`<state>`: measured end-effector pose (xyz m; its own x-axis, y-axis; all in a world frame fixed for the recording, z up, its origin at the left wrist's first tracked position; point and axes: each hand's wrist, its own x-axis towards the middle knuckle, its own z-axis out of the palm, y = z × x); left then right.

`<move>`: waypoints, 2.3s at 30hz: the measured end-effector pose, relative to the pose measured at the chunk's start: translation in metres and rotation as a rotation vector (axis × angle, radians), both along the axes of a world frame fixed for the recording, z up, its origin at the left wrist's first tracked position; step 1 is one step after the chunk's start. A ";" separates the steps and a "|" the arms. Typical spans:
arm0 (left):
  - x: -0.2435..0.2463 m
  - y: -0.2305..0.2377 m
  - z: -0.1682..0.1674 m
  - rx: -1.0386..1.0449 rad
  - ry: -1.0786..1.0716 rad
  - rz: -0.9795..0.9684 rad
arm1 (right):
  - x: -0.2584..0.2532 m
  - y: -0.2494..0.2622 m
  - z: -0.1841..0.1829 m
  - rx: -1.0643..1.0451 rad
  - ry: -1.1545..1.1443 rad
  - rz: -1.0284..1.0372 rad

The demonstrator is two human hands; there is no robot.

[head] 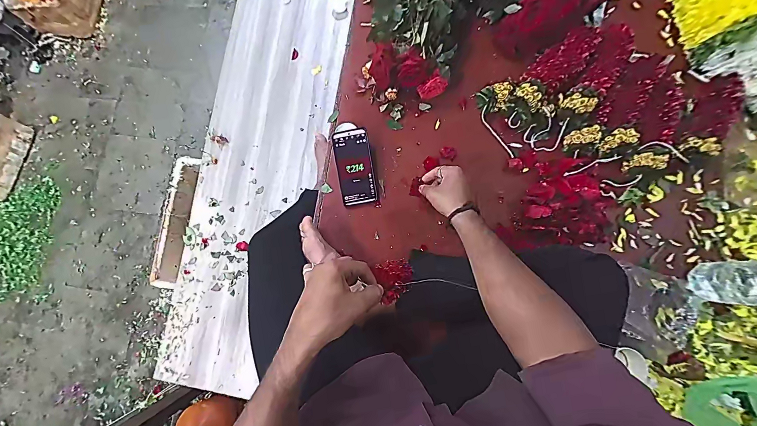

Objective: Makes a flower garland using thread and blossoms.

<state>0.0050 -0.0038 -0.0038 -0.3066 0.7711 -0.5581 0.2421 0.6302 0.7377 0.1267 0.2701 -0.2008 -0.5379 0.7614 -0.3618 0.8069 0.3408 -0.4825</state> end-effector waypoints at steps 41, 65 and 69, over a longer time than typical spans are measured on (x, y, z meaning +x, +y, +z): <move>0.011 0.004 0.009 0.111 0.028 -0.032 | 0.057 -0.039 0.098 -0.743 0.842 -0.416; 0.002 -0.003 0.008 0.093 0.025 0.033 | 0.054 -0.050 0.104 -0.417 0.895 -0.151; 0.001 -0.002 0.004 0.040 0.018 0.058 | 0.049 -0.056 0.111 -0.365 0.919 -0.132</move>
<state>0.0056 -0.0061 0.0002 -0.3615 0.7732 -0.5210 0.2194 0.6137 0.7585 0.1756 0.2144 -0.0903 -0.6456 0.7604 -0.0706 0.0879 -0.0179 -0.9960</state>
